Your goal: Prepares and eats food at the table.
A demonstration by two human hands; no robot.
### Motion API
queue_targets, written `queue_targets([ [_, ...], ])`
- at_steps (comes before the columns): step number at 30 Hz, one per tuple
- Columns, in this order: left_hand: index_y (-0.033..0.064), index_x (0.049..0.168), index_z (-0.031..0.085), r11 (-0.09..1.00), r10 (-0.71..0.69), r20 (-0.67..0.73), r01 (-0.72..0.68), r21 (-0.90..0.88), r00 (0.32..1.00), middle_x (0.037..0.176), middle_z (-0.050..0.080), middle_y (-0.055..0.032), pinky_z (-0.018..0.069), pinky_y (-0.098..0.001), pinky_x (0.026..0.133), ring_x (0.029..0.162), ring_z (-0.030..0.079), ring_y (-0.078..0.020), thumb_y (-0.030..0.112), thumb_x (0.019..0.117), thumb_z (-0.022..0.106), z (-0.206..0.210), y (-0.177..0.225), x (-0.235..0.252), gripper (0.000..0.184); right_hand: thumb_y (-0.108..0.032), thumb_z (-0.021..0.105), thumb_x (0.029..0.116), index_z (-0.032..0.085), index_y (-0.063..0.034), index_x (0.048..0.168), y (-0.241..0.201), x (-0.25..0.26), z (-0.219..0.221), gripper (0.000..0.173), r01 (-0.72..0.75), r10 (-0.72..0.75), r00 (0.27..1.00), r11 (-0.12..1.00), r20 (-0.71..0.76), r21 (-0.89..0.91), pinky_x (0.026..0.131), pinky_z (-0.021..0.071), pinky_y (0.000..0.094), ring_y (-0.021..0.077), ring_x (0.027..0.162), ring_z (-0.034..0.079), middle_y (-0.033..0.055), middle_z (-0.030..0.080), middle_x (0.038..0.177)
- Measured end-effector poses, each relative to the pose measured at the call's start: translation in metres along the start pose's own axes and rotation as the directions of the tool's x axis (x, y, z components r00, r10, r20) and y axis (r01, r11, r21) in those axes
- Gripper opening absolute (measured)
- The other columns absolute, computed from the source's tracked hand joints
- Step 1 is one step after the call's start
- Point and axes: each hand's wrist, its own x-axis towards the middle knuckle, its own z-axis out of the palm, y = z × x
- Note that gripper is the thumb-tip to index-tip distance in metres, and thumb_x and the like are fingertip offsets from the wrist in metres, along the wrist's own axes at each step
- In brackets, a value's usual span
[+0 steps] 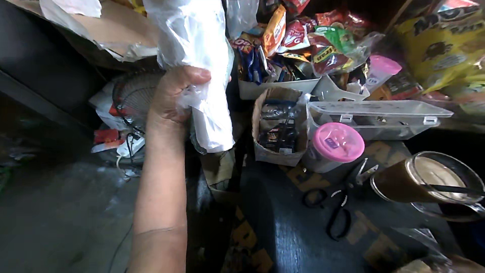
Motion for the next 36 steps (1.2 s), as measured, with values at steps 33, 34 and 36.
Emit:
queue_targets([
  [33, -0.0017, 0.148, 0.044, 0.534, 0.258, 0.138, -0.260, 0.805, 0.956, 0.143, 0.054, -0.0234, 0.0503, -0.0453, 0.099, 0.127, 0.056, -0.0298, 0.029, 0.0980, 0.061, 0.169, -0.051, -0.032, 0.061, -0.028, 0.072, 0.0929, 0.074, -0.0167, 0.102, 0.035, -0.012, 0.001, 0.015, 0.137, -0.130, 0.979, 0.990, -0.155, 0.037, 0.071, 0.0545, 0.0111, -0.0070, 0.080, 0.063, -0.0099, 0.071, 0.094],
  [34, -0.0022, 0.131, 0.058, 0.523, 0.375, 0.253, -0.429, 0.737, 0.892, 0.125, 0.065, -0.0193, 0.0546, -0.0375, 0.091, 0.112, 0.064, -0.0223, 0.027, 0.1005, 0.057, 0.184, -0.043, -0.052, 0.042, -0.027, 0.072, 0.0923, 0.074, -0.0153, 0.102, 0.035, -0.012, 0.002, 0.015, 0.140, -0.131, 0.978, 0.989, -0.165, 0.042, 0.071, 0.0543, 0.0110, -0.0071, 0.080, 0.063, -0.0093, 0.071, 0.094],
  [36, 0.0105, 0.111, 0.062, 0.547, 0.436, 0.519, -0.674, 0.496, 0.735, 0.108, 0.069, -0.0052, 0.0545, -0.0277, 0.095, 0.108, 0.066, -0.0113, 0.028, 0.1059, 0.050, 0.223, -0.035, -0.093, 0.022, -0.024, 0.072, 0.0914, 0.074, -0.0118, 0.100, 0.033, -0.011, 0.002, 0.015, 0.146, -0.137, 0.974, 0.989, -0.178, 0.038, 0.071, 0.0534, 0.0106, -0.0075, 0.080, 0.062, -0.0075, 0.070, 0.092],
])
